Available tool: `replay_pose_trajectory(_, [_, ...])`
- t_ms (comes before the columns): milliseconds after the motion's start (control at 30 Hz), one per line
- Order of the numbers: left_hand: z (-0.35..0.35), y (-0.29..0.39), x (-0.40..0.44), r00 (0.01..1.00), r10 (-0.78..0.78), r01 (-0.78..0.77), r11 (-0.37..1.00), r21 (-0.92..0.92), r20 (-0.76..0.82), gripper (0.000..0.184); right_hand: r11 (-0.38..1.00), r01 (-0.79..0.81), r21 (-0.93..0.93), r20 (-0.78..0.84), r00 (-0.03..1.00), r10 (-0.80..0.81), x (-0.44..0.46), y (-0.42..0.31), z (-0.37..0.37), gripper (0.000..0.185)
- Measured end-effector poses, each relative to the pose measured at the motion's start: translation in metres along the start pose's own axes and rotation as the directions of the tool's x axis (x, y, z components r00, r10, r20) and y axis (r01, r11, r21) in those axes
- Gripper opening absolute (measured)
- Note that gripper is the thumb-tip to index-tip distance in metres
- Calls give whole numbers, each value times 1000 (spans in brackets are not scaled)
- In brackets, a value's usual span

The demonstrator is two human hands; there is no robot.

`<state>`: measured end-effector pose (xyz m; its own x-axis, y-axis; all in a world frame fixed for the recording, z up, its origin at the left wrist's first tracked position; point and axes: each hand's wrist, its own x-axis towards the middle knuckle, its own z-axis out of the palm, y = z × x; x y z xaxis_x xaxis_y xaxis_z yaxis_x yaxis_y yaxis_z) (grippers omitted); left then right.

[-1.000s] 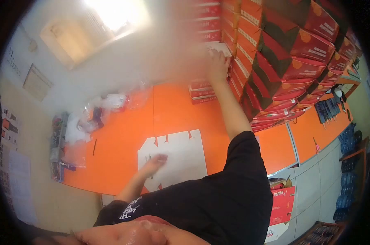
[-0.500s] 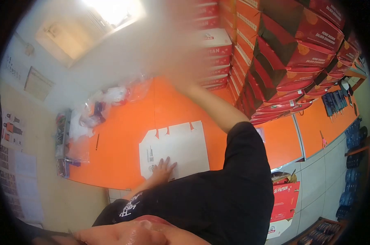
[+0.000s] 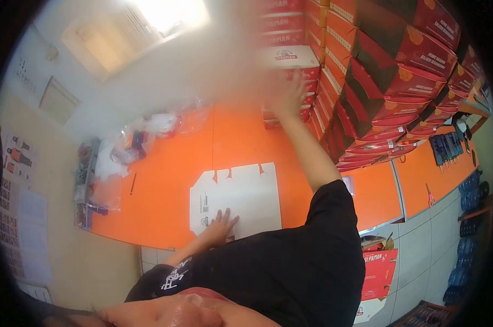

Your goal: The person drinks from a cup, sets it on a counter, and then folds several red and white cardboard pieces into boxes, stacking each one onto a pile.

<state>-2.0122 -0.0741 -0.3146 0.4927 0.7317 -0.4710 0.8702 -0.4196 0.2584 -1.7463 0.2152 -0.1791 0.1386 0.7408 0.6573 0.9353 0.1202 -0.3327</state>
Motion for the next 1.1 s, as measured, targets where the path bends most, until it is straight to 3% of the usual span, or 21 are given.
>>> replay_pose_trajectory(67, [2,0,1,1000,-8,8,1000,1,3,80,1000,9,-2,-109,994,-9,10,30,9,84])
replay_pose_trajectory(233, [-8,-1,-2,1000,-16,16,998,59,4,82,997,22,-72,-50,998,-26,5,26,-3,81])
replay_pose_trajectory(300, [-18,-4,-6,999,-22,21,999,-38,-26,79,995,101,17,-193,976,-96,-18,16,-12,75])
replay_pose_trajectory(333, [-14,-13,-7,999,-19,18,999,-37,-28,79,986,76,147,-78,995,-65,-36,17,-12,73])
replay_pose_trajectory(400, [6,-48,-4,859,-258,150,953,-264,-442,75,917,68,393,98,988,-116,-88,25,-5,65])
replay_pose_trajectory(433, [18,-68,-2,739,-405,246,906,-344,-538,72,927,-78,368,271,962,-26,-124,27,-6,64])
replay_pose_trajectory(467, [27,-83,-2,589,-539,321,840,-438,-603,69,893,-320,316,510,851,125,-160,35,0,63])
replay_pose_trajectory(500, [23,-87,-6,592,-538,314,839,-443,-600,69,841,-484,241,686,698,205,-187,33,-14,60])
replay_pose_trajectory(533, [13,-86,-10,591,-649,372,746,-552,-479,63,836,-525,163,726,637,258,-224,40,-10,56])
replay_pose_trajectory(600, [4,-93,-9,587,-739,427,629,-649,-330,58,590,-807,-23,938,186,292,-270,44,-10,53])
replay_pose_trajectory(633, [7,-101,-7,585,-754,420,597,-684,-298,51,591,-805,-38,937,176,300,-286,46,-2,53])
replay_pose_trajectory(700, [15,-125,-8,591,-764,412,563,-717,-260,44,518,-831,201,790,450,416,-309,42,5,48])
replay_pose_trajectory(733, [18,-141,-10,718,-696,193,224,-955,-18,40,232,-956,177,855,267,445,-301,42,5,44])
replay_pose_trajectory(767, [17,-151,-10,851,-506,32,-213,-977,139,37,233,-956,180,851,270,450,-291,40,-4,44])
replay_pose_trajectory(800, [4,-136,-15,854,-451,125,-306,-944,259,36,182,-975,126,941,176,288,-282,37,-11,44])
replay_pose_trajectory(833, [0,-126,-20,859,-447,121,-297,-947,250,36,143,-987,67,991,83,109,-277,35,-15,45])
replay_pose_trajectory(900, [2,-117,-32,868,-497,-71,-76,-995,-24,37,221,-967,123,976,158,149,-282,35,-12,46])
replay_pose_trajectory(933, [3,-124,-35,901,-434,-86,-208,-974,13,37,304,-939,160,958,221,181,-286,36,-11,48])
replay_pose_trajectory(967, [-3,-121,-43,905,-425,-91,-201,-975,3,37,303,-938,170,954,233,188,-281,29,-22,48])
replay_pose_trajectory(1033, [-26,-106,-67,865,-366,-420,-155,-894,-343,39,-95,-839,536,836,543,-78,-260,5,-68,48])
replay_pose_trajectory(1100, [-41,-121,-86,857,-314,-464,-120,-878,-410,41,-59,-816,575,809,577,-113,-240,-1,-98,46])
